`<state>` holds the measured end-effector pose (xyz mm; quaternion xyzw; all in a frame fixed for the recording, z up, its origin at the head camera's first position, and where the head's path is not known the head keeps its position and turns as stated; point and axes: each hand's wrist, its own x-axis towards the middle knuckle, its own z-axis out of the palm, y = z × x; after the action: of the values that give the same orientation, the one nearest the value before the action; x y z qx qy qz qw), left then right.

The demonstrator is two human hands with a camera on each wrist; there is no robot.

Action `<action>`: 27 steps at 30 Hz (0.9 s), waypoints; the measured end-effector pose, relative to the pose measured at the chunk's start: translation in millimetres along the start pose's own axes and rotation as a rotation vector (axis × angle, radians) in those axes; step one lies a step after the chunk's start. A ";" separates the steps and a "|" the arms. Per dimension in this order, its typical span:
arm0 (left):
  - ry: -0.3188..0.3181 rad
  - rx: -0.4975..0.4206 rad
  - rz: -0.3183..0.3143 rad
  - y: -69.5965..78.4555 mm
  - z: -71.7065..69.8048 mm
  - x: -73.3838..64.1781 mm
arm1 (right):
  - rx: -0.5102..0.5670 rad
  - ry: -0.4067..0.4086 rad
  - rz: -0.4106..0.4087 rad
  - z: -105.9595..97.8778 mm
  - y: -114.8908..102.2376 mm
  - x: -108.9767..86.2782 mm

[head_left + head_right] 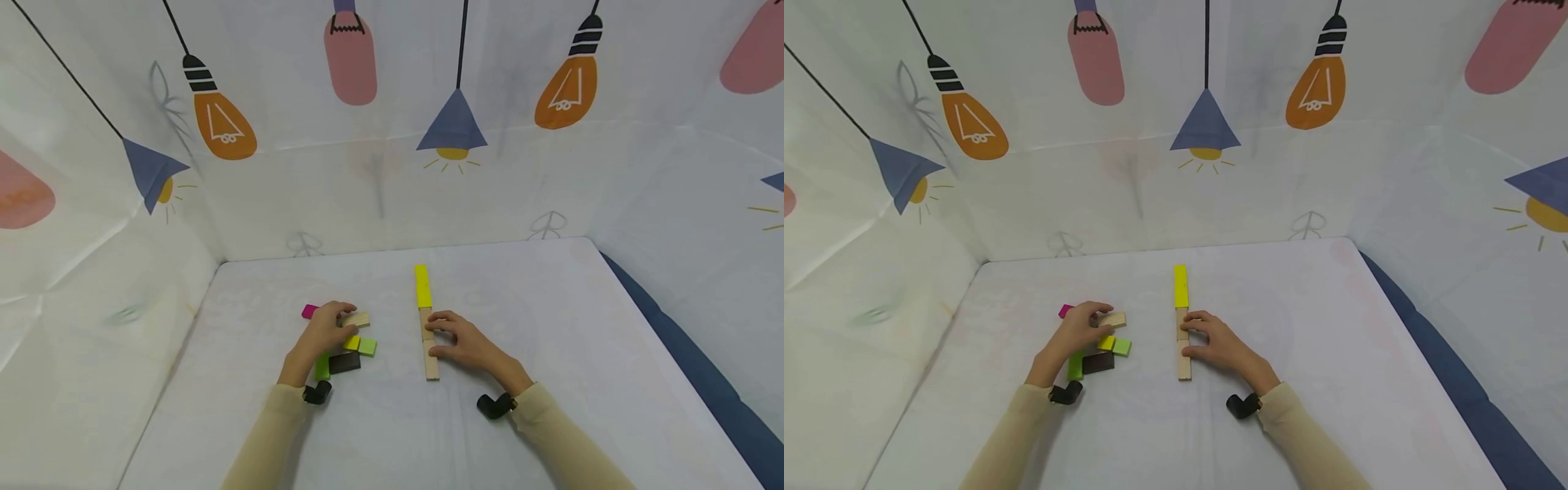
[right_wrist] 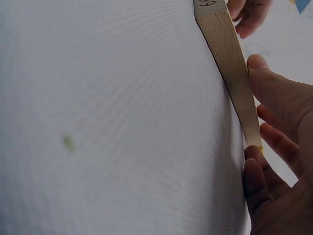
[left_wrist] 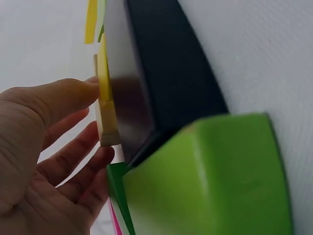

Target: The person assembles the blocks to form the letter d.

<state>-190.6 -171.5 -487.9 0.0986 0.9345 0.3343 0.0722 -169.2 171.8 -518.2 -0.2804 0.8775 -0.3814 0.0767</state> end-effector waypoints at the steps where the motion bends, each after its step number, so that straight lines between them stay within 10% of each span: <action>1: -0.002 -0.004 0.001 -0.1 0.5 0.3 | -0.002 -0.001 0.002 0.2 0.0 0.2; 27: 0.055 -0.106 -0.028 7.3 13.6 8.7 | 0.005 0.003 0.010 0.1 -3.9 -0.6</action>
<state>-195.4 -155.6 -494.2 0.0724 0.9185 0.3847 0.0561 -167.0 169.9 -515.5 -0.2753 0.8781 -0.3835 0.0780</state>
